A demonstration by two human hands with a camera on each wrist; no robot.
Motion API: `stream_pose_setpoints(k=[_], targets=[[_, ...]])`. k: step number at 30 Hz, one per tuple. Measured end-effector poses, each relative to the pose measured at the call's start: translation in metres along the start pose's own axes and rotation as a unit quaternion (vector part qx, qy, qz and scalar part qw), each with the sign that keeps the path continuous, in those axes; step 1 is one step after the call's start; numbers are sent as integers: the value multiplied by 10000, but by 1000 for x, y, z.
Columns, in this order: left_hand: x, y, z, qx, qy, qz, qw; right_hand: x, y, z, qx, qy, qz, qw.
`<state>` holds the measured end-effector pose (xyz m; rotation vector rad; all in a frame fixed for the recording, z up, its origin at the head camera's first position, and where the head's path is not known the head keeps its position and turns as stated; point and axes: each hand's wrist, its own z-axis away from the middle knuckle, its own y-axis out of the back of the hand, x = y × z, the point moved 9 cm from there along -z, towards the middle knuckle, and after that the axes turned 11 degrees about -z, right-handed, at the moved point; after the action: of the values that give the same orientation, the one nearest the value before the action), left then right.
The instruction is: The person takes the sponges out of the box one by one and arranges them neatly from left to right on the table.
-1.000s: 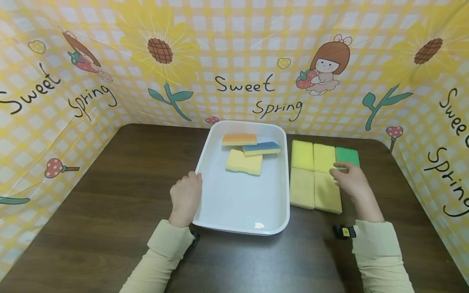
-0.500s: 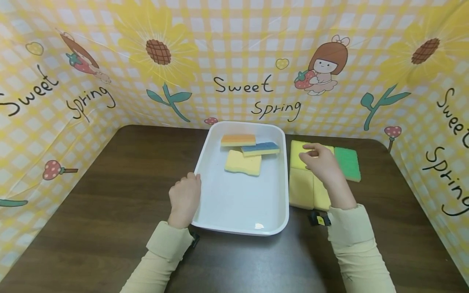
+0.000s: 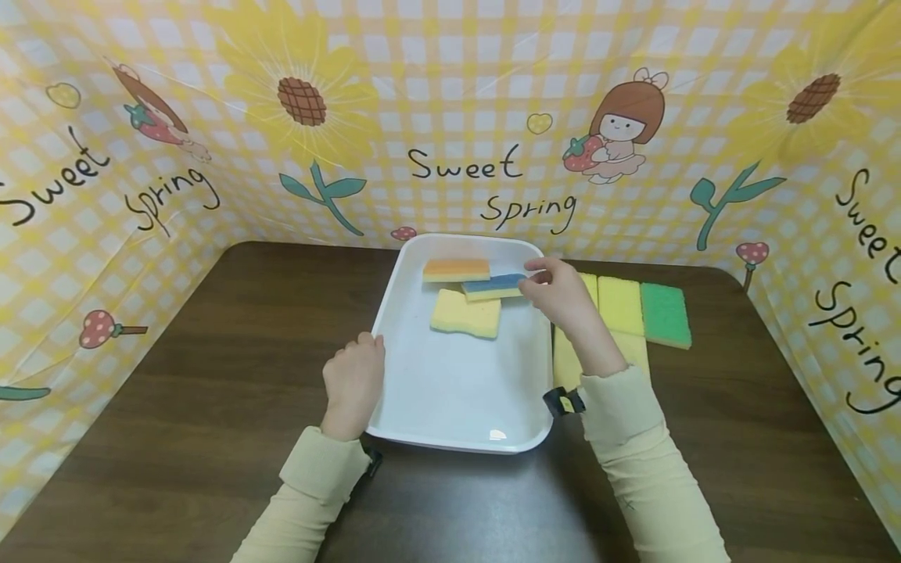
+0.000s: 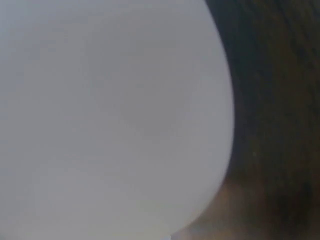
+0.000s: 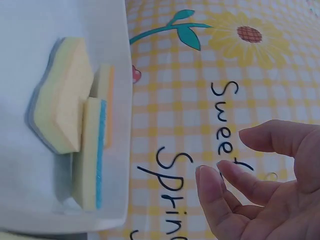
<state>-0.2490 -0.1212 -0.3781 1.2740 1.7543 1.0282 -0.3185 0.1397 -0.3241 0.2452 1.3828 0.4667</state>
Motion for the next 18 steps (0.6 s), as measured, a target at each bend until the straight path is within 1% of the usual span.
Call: stream_pose_setpoints(k=[6,8,11,15,18], targets=[[0,0,0,4,39,-6,10000,6,-17,-18,-174,-142,-55,9997],[0,0,0,-15,55,21,10000,9,-22,-25,-176,-182,17,9997],[0,-1,-1,-87,54,51,9999,14,-26,-35,-31,-186,207,9996],[0,-3,-1,-216,20,42,9998,15,-28,-45,260,-3,345,9991],[0,-5,-1,-277,0,65,9996,13,-30,-51,380,129,412,9983]])
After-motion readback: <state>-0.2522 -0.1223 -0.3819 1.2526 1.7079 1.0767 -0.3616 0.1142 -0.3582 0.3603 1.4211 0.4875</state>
